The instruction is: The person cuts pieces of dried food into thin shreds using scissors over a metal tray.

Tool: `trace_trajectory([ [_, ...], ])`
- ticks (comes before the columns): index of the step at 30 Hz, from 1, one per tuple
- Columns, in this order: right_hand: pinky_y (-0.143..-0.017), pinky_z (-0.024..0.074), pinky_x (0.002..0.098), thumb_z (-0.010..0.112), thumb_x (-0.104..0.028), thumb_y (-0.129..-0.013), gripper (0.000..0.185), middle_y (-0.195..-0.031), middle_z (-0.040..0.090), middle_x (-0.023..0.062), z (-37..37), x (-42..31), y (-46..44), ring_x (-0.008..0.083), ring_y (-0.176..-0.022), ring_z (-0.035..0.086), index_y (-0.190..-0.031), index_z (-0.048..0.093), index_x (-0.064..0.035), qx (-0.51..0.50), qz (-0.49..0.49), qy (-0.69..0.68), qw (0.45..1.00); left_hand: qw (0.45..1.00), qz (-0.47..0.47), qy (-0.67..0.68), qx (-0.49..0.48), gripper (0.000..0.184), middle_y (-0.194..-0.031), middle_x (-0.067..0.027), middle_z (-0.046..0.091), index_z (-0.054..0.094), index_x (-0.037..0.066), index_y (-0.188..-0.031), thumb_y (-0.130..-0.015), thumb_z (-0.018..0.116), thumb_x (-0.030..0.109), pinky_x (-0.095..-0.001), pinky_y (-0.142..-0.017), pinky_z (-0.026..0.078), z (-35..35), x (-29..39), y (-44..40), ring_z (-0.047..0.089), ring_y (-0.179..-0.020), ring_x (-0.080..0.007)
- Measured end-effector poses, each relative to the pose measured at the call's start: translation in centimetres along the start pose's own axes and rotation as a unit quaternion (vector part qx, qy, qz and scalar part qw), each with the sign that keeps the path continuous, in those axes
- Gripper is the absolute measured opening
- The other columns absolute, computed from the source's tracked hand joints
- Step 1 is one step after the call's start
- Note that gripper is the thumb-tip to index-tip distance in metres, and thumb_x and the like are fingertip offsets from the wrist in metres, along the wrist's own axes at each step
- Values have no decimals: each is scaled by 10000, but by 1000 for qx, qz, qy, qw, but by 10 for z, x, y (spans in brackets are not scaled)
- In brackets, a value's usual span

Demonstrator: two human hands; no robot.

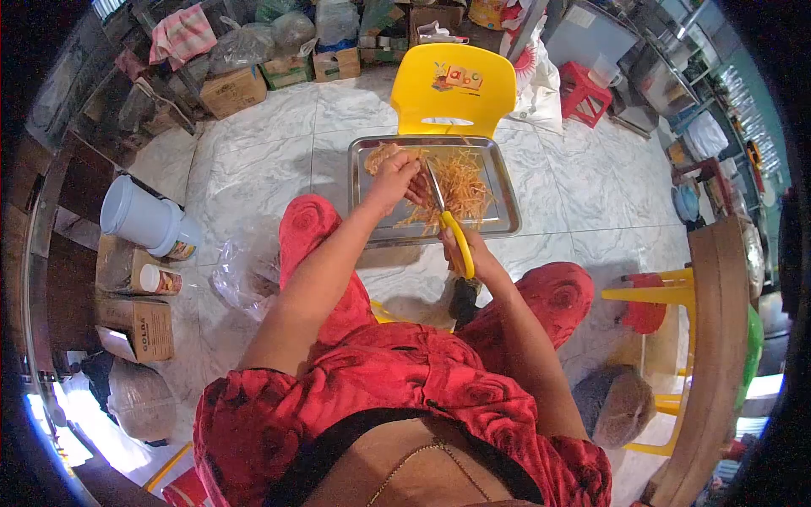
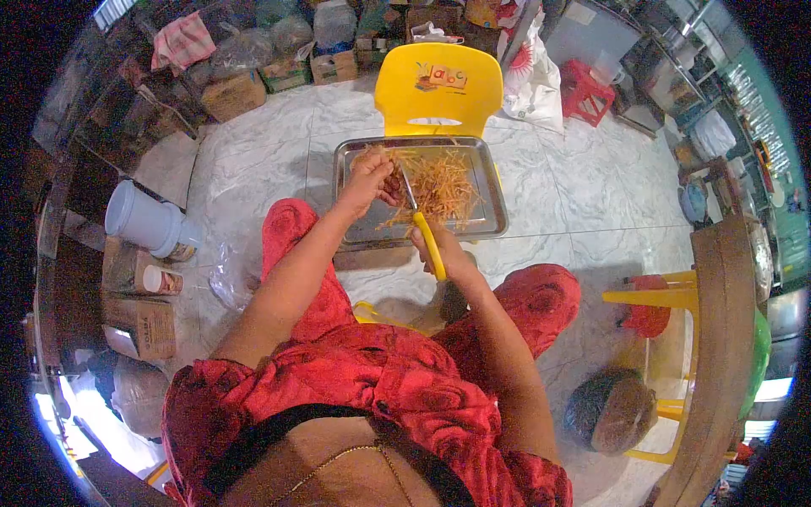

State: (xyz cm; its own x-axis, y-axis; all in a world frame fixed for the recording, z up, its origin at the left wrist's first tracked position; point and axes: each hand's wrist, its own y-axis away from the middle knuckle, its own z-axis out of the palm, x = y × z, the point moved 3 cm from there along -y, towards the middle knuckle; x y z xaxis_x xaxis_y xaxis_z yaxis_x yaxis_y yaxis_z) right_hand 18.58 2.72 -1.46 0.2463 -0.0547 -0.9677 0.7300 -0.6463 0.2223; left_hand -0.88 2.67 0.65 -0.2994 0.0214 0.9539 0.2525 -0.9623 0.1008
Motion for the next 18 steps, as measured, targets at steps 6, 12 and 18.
trace_trajectory([
  [6,-338,365,229,538,-449,-825,481,-492,396,-27,1,-8,5,77,-365,393,-1054,494,-28,3,45,-33,998,1000,14,-6,7,153,-662,-77,558,495,23,-842,-891,437,156,-286,-415,498,-1,-3,-3,563,-485,-172],
  [12,-325,346,222,555,-433,-821,464,-467,374,-38,1,-16,7,63,-355,381,-1044,510,-29,24,23,-3,999,1000,3,11,11,148,-662,-76,564,481,46,-811,-891,444,165,-280,-412,491,2,-6,-5,573,-497,-172],
  [18,-338,371,223,555,-435,-820,455,-483,399,-25,3,-9,3,70,-372,412,-1006,508,-22,36,49,24,998,1000,10,28,3,154,-654,-73,562,476,54,-815,-895,433,179,-277,-416,492,1,-5,-3,577,-501,-168],
])
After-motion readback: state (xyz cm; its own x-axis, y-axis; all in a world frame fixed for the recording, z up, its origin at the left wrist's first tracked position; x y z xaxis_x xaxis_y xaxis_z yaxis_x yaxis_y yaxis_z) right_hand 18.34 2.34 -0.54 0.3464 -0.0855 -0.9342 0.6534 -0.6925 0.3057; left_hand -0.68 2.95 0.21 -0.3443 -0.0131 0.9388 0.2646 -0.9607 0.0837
